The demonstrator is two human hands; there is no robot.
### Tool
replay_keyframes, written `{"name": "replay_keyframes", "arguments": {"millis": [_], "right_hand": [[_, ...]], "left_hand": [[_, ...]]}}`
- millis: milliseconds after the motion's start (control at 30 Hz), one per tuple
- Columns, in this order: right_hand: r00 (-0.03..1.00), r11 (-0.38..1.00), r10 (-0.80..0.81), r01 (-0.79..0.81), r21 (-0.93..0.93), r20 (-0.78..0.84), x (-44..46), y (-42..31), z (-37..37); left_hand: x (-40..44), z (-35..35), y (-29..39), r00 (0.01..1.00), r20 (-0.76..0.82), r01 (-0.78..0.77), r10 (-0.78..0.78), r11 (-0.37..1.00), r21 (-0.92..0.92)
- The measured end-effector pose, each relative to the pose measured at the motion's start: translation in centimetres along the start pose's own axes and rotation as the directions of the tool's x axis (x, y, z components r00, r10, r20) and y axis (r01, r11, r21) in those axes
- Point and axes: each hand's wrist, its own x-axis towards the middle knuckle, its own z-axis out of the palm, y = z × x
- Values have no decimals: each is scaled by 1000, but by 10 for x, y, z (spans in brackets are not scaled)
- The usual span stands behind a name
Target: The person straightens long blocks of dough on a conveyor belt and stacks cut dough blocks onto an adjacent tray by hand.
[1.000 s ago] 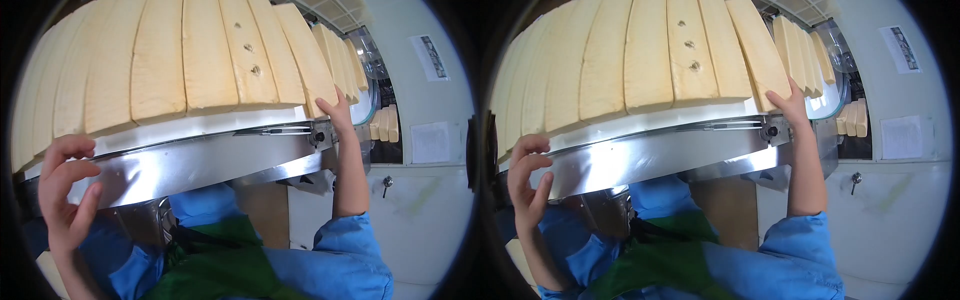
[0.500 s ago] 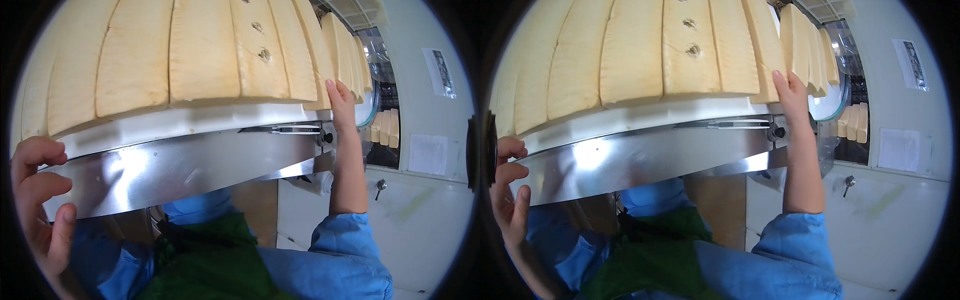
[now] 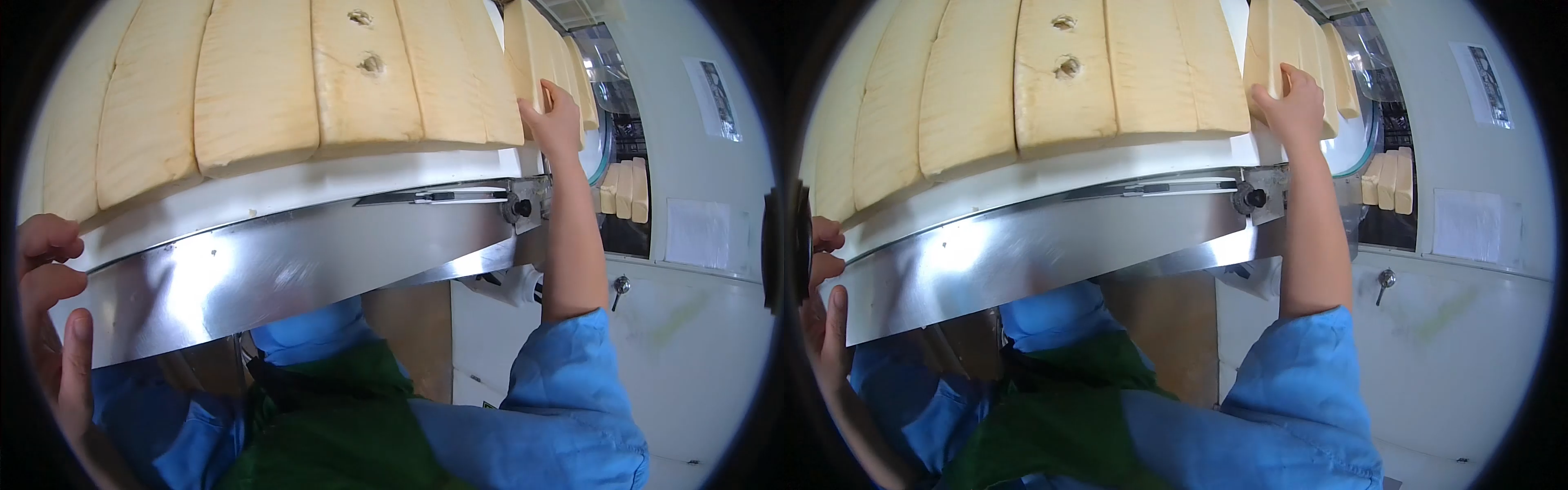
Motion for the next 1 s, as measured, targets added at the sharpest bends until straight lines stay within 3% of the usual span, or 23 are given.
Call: {"name": "replay_keyframes", "arguments": {"millis": [100,167,267,367,467,500,600,633,700,733,767,800,833,900,933,967,1000], "right_hand": [[993,987,-9,-11,160,120,-5,23,-18],[985,977,-4,-32,210,172,-16,57,-22],[977,977,179,-191,96,117,-36,108,-2],[953,951,295,-285,-123,74,-40,55,-16],[824,745,437,-557,368,361,-30,13,-27],[923,806,275,-373,460,267,-33,28,-4],[918,747,202,-370,552,341,-26,32,-5],[847,584,267,-521,622,459,-23,15,-25],[837,333,287,-543,771,466,-20,27,-32],[807,-12,290,-533,846,513,-23,28,-37],[759,-139,348,-539,831,551,-28,37,-36],[828,-180,239,-475,861,507,-33,-6,-63],[810,-281,273,-449,848,519,-39,7,-37],[899,-480,-118,-424,768,422,-53,-54,-47],[902,-549,-156,-417,724,402,-63,-100,-62],[904,-613,-193,-415,673,382,-73,-148,-75],[913,-581,-215,-405,706,347,-83,-190,-82]], "left_hand": [[6,0,3,1000,-28,3,-5,997,-79],[8,3,-3,995,-41,-94,93,995,-44],[12,2,-3,982,-59,-184,180,981,-57],[20,-1,9,973,-107,-217,202,966,-144],[27,4,16,966,-165,-234,198,941,-244],[27,3,18,970,-150,-226,191,937,-265],[34,8,17,940,-230,-311,251,908,-279],[36,6,15,940,-222,-315,258,905,-285],[37,2,11,936,-223,-331,273,899,-287],[36,-1,6,926,-239,-355,292,889,-290],[37,-4,4,912,-262,-387,315,872,-299],[37,-6,1,917,-232,-388,324,861,-330],[37,-1,-16,919,-237,-378,314,873,-308],[33,10,-45,928,-239,-356,285,867,-348],[29,11,-61,918,-267,-376,292,855,-357],[26,7,-67,951,-224,-299,215,826,-477],[22,4,-73,973,-181,-227,146,771,-595]]}}
